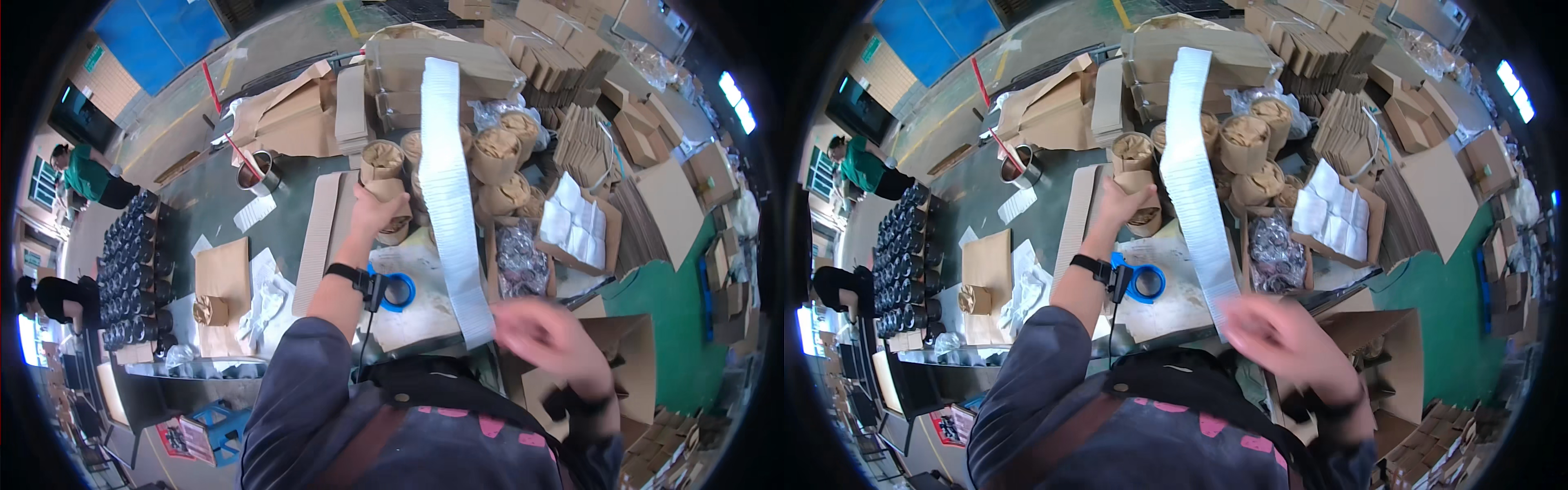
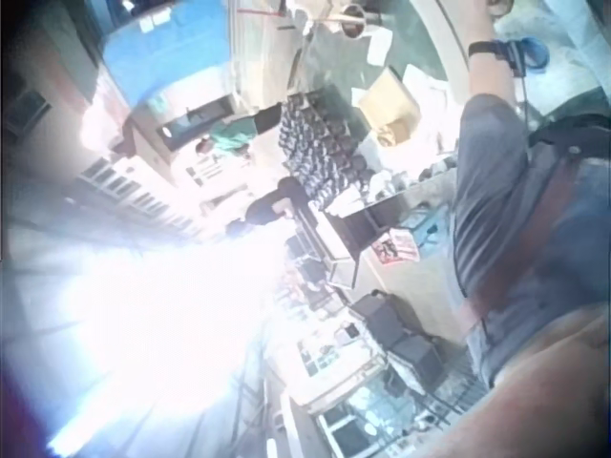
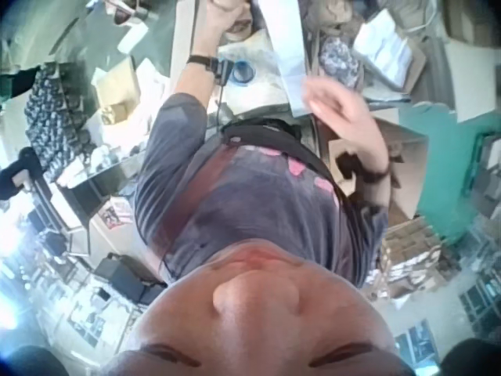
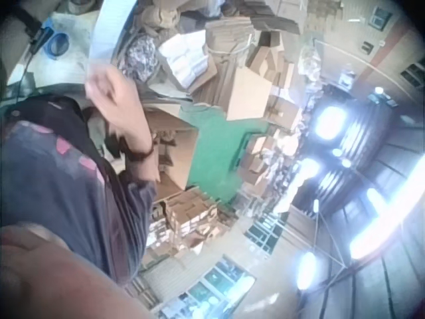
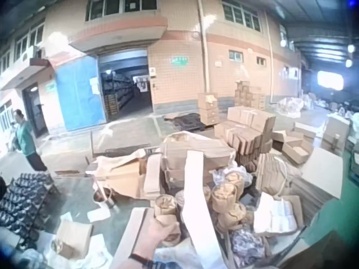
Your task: Packing various manufacturing parts and materials into cardboard boxes and sealing them with tape.
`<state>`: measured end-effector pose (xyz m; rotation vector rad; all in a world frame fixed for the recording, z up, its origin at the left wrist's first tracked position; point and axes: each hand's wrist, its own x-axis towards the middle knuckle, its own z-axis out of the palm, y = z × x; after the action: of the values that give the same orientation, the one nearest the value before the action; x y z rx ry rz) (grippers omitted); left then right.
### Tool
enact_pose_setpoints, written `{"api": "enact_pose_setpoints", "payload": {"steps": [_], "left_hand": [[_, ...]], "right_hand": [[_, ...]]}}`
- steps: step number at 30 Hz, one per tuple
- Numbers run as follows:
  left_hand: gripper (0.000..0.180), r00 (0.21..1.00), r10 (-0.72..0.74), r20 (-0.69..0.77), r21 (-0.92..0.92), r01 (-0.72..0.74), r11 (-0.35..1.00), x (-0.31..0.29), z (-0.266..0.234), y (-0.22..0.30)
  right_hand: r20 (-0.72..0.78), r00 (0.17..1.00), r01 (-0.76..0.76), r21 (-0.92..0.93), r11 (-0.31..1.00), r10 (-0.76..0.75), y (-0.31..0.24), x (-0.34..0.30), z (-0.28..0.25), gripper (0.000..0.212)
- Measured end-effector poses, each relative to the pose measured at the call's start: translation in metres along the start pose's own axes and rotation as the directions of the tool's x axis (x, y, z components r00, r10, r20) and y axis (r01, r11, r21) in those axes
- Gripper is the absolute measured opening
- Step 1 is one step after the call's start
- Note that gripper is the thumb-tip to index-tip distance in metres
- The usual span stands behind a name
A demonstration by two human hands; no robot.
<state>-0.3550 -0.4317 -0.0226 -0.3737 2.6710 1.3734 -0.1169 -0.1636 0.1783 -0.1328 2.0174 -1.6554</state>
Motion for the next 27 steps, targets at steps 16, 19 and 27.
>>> {"api": "enact_pose_setpoints", "payload": {"steps": [16,19,27], "left_hand": [[0.109,0.795,0.567,-0.217,-0.313,-0.607,0.731,-0.102,-0.107,-0.053],[0.096,0.907,0.309,0.287,-0.928,0.183,0.325,-0.099,-0.101,-0.059],[0.104,0.298,0.661,0.689,-0.221,0.954,-0.200,-0.104,-0.064,-0.061]], "right_hand": [[-0.192,0.954,-0.098,-0.925,0.366,-0.230,0.008,0.393,0.025,0.094],[-0.220,0.757,0.234,-0.787,0.571,-0.615,-0.001,0.317,0.033,0.069],[-0.783,0.589,0.365,0.033,0.930,-0.203,0.049,-0.089,-0.012,0.090]]}}
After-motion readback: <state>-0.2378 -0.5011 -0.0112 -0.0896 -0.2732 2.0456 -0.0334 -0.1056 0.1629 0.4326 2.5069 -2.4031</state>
